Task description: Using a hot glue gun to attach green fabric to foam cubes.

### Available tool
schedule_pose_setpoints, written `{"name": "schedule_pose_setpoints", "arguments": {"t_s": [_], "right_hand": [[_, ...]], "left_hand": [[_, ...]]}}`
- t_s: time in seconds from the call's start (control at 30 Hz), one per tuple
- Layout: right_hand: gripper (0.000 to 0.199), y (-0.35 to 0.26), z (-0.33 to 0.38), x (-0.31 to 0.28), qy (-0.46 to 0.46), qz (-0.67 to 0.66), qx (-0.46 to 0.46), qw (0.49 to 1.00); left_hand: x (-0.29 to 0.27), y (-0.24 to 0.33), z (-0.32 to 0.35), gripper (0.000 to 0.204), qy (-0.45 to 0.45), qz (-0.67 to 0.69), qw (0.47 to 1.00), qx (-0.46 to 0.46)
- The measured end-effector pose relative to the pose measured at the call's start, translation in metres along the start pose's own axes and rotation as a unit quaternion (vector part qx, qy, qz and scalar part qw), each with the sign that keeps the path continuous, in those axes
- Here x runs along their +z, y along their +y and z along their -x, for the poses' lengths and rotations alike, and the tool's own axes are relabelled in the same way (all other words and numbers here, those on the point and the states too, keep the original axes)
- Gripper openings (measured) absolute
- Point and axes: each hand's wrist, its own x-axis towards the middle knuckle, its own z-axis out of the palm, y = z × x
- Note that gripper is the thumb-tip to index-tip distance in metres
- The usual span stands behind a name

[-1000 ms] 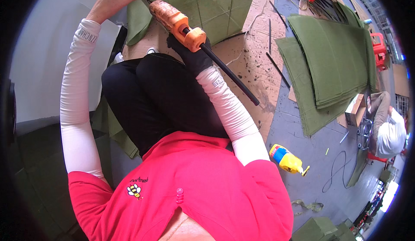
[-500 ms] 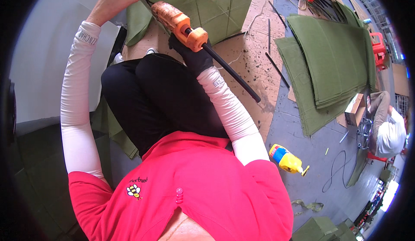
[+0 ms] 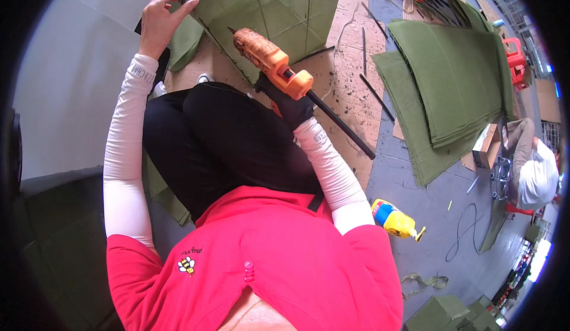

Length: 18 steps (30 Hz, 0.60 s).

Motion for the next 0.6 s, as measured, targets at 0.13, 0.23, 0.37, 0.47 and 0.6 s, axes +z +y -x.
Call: {"name": "schedule_pose_setpoints", "arguments": {"t_s": [0.13, 0.23, 0.37, 0.47, 0.6], "right_hand": [[0.029, -0.001, 0.006, 0.0, -0.063, -0.265, 0.265, 0.925], [0.035, -0.005, 0.003, -0.002, -0.033, -0.342, 0.309, 0.887], [0.031, -0.01, -0.003, -0.01, -0.032, -0.346, 0.306, 0.886], [0.021, -0.014, -0.006, -0.017, -0.013, -0.282, 0.257, 0.924], [0.021, -0.016, -0.01, -0.024, 0.006, -0.269, 0.246, 0.931]], "left_hand": [[0.002, 0.004, 0.004, 0.024, -0.004, -0.098, 0.994, 0.047], [0.003, 0.011, 0.007, 0.025, 0.0, -0.087, 0.996, 0.022], [0.006, 0.013, -0.007, 0.032, 0.037, -0.019, 0.999, -0.007], [0.013, 0.009, -0.038, 0.038, -0.019, 0.108, 0.993, -0.037], [0.027, 0.016, -0.064, 0.06, -0.09, -0.097, 0.99, 0.051]]}}
